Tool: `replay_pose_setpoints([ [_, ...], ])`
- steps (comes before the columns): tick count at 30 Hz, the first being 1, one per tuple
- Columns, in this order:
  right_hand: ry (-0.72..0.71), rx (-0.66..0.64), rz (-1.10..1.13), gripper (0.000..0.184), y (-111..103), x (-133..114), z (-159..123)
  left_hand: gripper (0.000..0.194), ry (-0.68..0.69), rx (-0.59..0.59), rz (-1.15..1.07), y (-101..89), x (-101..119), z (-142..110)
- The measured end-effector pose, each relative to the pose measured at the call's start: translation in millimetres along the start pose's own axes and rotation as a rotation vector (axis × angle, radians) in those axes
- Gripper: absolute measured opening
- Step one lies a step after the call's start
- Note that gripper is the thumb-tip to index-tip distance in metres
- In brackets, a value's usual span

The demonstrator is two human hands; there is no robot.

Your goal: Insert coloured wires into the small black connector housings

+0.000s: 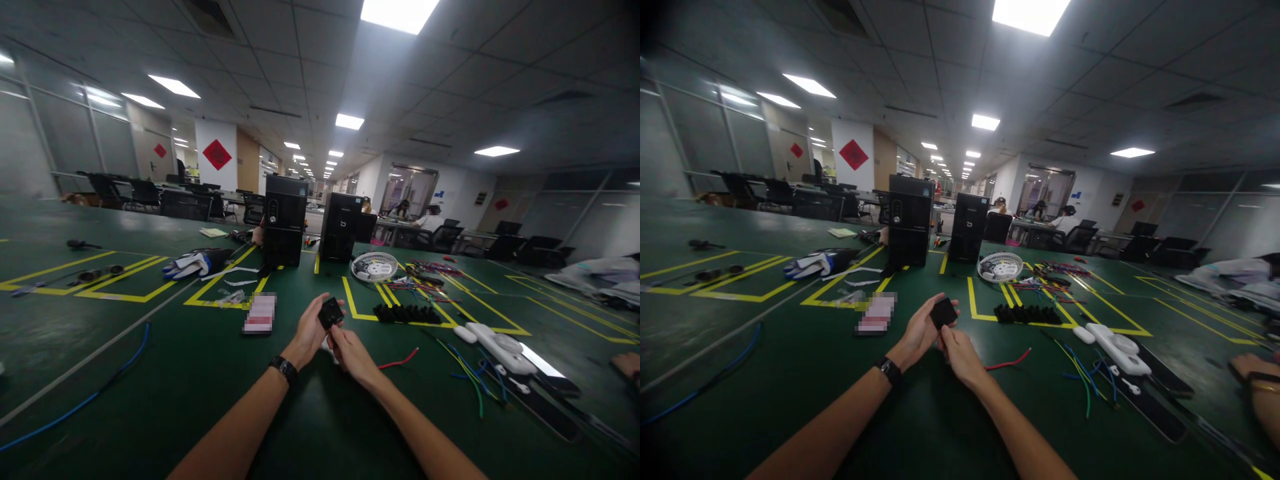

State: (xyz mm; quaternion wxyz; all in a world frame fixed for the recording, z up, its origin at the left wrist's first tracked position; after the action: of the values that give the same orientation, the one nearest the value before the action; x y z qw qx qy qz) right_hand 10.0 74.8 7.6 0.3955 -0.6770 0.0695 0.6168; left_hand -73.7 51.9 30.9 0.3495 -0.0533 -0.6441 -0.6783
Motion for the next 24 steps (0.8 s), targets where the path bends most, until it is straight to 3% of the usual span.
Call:
replay_pose_setpoints([
  [7,0.117,-0.091,0.188,0.051,3,7,-4,0.034,0.071,-0.058,0.157,4.9,0,-1],
  [13,0.155,-0.204,0.395,0.048,-3,15,-7,0.035,0.072,-0.072,0.115,15.6,-7,-6],
  [19,0.19,-0.345,0.55,0.047,-12,-3,-16,0.043,0.051,-0.102,0.199,24.1,-6,-10],
  [24,0.197,-0.451,0.603,0.043,2,-12,-22,0.042,0.079,-0.064,0.289,22.5,8,-10],
])
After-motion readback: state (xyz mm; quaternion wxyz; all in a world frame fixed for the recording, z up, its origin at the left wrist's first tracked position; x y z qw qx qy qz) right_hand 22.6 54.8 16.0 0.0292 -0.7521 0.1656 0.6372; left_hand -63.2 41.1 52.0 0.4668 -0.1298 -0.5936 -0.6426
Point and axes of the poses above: each hand's wrist, its own z-axis towards the middle knuckle, its own y-axis out of the palm, x = y × z, the point moved 7 cm from there along z, towards the middle knuckle, and after that the axes turned 9 degrees about -z, right-handed, at the moved point
